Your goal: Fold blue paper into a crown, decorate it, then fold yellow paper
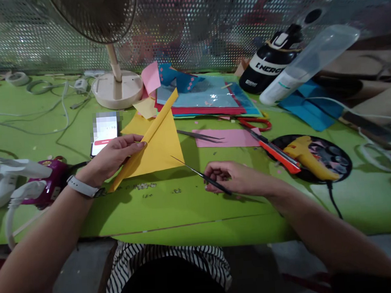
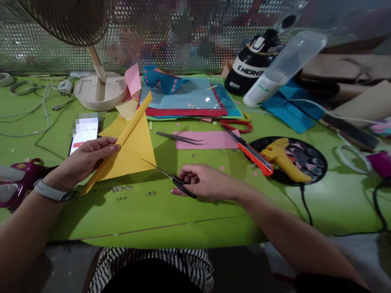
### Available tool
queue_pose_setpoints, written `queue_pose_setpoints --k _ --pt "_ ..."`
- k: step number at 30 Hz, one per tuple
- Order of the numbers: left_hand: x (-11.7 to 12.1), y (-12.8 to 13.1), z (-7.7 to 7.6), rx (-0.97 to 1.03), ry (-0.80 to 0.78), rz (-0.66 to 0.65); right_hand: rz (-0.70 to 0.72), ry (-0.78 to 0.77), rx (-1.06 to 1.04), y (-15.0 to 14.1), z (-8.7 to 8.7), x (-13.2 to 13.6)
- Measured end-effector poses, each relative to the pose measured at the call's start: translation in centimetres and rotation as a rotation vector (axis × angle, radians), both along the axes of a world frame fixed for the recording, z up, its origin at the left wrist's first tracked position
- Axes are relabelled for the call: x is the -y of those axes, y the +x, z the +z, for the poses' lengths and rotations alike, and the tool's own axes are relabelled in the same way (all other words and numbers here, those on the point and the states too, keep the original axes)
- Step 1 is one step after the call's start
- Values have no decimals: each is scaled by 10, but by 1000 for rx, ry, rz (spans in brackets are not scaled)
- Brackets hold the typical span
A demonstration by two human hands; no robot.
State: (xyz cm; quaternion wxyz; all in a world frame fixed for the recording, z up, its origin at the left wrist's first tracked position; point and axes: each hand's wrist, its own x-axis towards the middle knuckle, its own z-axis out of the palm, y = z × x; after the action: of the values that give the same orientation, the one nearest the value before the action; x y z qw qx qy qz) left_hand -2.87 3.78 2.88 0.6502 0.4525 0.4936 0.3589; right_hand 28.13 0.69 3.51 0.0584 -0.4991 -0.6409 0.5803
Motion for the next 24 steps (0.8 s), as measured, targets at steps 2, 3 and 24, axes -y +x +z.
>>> queue_pose_setpoints --k 2,3,24 --pt "0 0 0 2 -11 2 -4 -5 2 0 0 0" --pt "0 0 0 2 -17 4 -7 -8 0 0 0 0" --pt "0 0 -1 -1 -1 41 -33 -18 -20 0 -2 1"
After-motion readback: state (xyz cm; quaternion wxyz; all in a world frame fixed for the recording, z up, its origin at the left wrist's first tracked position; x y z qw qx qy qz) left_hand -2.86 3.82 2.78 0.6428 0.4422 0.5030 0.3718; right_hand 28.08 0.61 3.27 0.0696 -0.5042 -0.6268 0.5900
